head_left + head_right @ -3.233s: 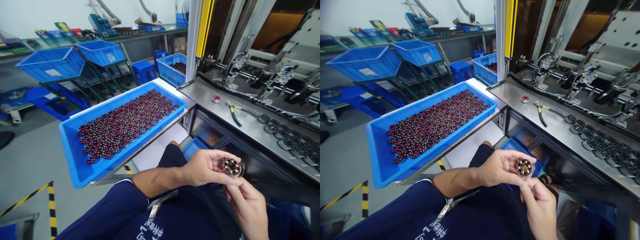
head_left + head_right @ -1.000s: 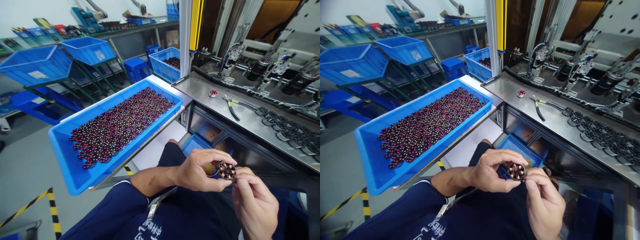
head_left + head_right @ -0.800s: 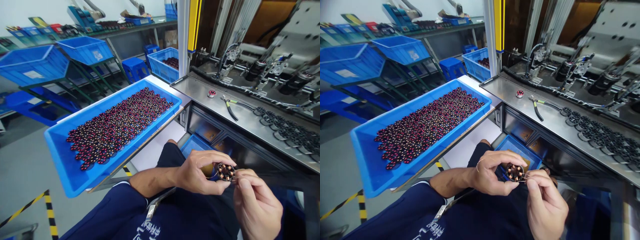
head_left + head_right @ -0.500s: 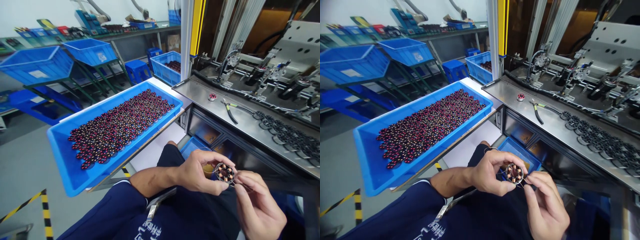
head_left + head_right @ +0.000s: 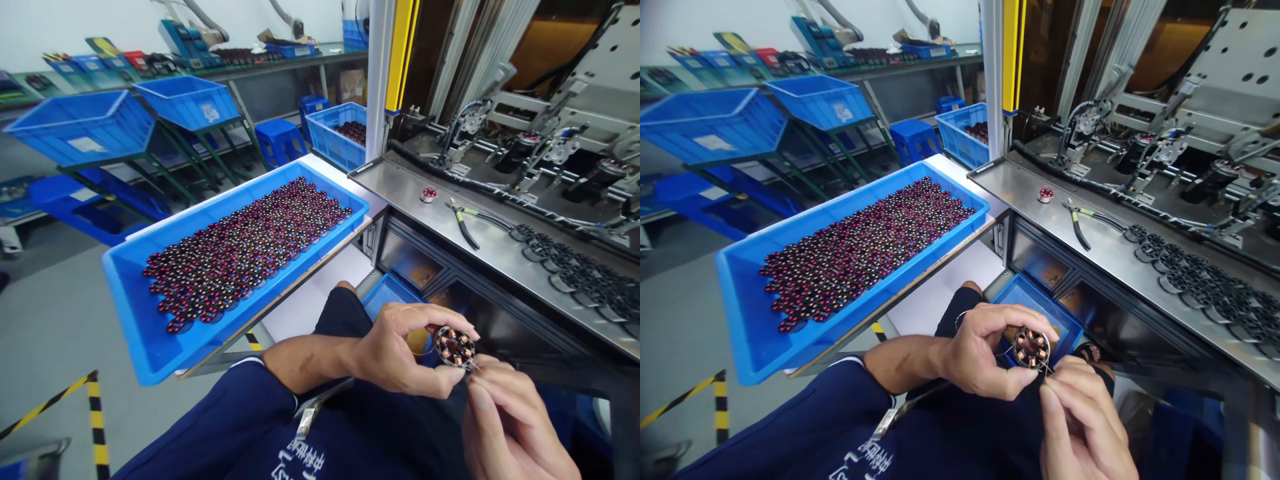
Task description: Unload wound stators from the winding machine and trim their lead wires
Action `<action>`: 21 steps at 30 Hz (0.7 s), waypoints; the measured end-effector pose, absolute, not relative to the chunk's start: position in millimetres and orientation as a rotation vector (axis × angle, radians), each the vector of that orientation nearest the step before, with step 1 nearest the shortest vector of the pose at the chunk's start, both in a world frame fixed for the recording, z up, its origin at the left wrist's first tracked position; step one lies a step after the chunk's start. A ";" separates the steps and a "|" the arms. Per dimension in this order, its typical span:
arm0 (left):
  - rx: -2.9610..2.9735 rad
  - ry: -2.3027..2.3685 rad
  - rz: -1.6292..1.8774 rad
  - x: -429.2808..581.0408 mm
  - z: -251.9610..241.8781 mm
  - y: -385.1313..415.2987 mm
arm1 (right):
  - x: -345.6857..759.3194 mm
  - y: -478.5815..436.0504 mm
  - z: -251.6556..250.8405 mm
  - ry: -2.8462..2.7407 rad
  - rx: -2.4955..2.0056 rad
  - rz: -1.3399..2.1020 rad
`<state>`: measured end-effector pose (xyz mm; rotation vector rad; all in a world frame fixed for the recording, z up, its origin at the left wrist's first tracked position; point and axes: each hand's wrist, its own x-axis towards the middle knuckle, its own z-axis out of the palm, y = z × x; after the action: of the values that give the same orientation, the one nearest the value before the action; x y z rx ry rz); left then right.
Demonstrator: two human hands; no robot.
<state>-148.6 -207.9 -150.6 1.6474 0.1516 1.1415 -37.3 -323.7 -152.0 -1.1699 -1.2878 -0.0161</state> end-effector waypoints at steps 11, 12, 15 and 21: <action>1.132 0.125 0.528 -148.6 -147.4 -209.4 | 18.3 -320.8 -146.4 -1.560 -1.048 0.314; 1.097 0.130 0.480 -147.6 -148.1 -209.8 | 21.4 -318.6 -142.6 -1.624 -1.017 0.336; 1.025 0.145 0.395 -145.0 -148.8 -210.4 | 24.9 -312.8 -132.0 -1.726 -0.980 0.323; 0.957 0.142 0.321 -142.7 -146.1 -208.0 | 18.1 -319.2 -123.9 -1.675 -1.183 0.077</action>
<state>-142.7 -208.0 -146.1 0.9571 0.1420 0.3213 18.1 -319.2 -123.9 -1.1833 -1.6748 0.0774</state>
